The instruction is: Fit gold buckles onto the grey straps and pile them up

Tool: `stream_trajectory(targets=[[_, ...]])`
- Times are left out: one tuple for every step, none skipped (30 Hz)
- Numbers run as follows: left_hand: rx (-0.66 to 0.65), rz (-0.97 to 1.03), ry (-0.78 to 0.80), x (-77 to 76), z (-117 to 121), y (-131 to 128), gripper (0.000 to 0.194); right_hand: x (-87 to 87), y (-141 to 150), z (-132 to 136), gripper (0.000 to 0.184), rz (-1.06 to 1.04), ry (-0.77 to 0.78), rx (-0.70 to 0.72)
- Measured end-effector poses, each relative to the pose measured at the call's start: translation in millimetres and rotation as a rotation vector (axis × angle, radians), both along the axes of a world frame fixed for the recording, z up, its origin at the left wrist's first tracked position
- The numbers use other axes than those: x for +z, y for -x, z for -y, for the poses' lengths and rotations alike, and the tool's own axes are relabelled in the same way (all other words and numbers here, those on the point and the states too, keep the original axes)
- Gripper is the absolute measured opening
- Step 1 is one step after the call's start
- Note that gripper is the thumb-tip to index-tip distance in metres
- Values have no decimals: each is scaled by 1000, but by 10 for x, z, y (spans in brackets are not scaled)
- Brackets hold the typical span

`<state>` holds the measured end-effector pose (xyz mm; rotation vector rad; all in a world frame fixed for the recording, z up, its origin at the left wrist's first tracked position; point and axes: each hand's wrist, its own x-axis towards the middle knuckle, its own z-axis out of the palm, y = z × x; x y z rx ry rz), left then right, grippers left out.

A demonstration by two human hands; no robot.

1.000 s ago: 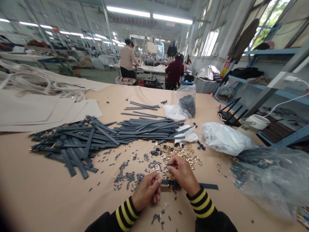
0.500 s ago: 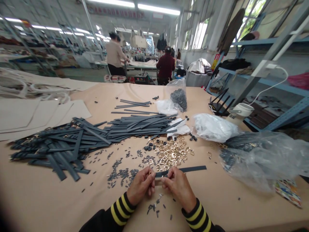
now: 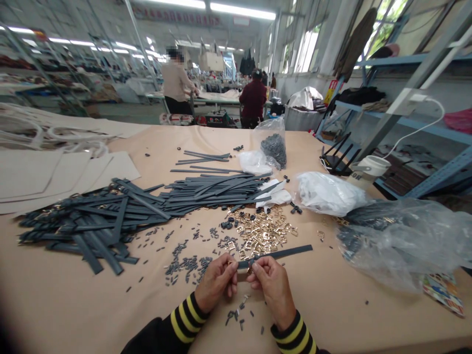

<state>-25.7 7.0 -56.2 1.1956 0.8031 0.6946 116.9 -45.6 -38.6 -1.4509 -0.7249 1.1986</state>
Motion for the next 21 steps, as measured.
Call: stream_trajectory(targets=[[4, 5, 3, -1, -2, 0, 27, -5, 14, 2, 34, -10, -4, -4], [8, 9, 7, 0, -4, 0, 27, -11, 28, 3, 33, -25, -5, -4], [10, 10, 11, 4, -6, 0, 27, -19, 42, 5, 33, -41, -5, -4], [10, 11, 16, 9, -8, -1, 27, -29, 53, 6, 32, -55, -4, -5], [9, 11, 21, 17, -9, -2, 27, -39, 62, 8, 30, -70, -4, -10], [7, 12, 27, 24, -9, -4, 27, -49, 68, 8, 29, -85, -5, -17], [4, 15, 31, 31, -9, -5, 27, -58, 72, 9, 28, -103, -5, -23], [2, 20, 32, 37, -8, -5, 27, -63, 73, 9, 28, -119, -3, -25], [2, 26, 32, 40, -8, -5, 27, -65, 73, 9, 27, -132, 0, -24], [1, 31, 33, 40, -7, -5, 27, -63, 72, 9, 28, -143, 3, -24], [0, 33, 33, 39, -5, -4, 27, -57, 72, 9, 28, -151, 7, -26], [-3, 34, 35, 36, -4, -3, 27, -48, 72, 10, 28, -158, 10, -33], [-7, 36, 35, 32, -3, -2, 27, -39, 74, 10, 29, -167, 12, -40], [-12, 39, 36, 30, -1, -1, 27, -30, 76, 10, 29, -176, 11, -50], [-17, 44, 37, 29, 0, 0, 27, -23, 78, 9, 30, -185, 10, -60], [-22, 49, 39, 30, 1, 1, 27, -19, 78, 7, 31, -192, 10, -64], [-27, 52, 44, 33, 2, 2, 27, -17, 78, 4, 32, -197, 11, -68], [-32, 54, 50, 37, 2, 4, 27, -17, 75, 2, 32, -200, 12, -66], [-35, 55, 57, 43, 2, 5, 27, -19, 71, -1, 32, -201, 11, -63], [-38, 59, 62, 49, 2, 6, 28, -19, 66, -3, 32, -199, 10, -57], [-40, 63, 66, 54, 1, 6, 28, -18, 62, -4, 31, -196, 9, -46]])
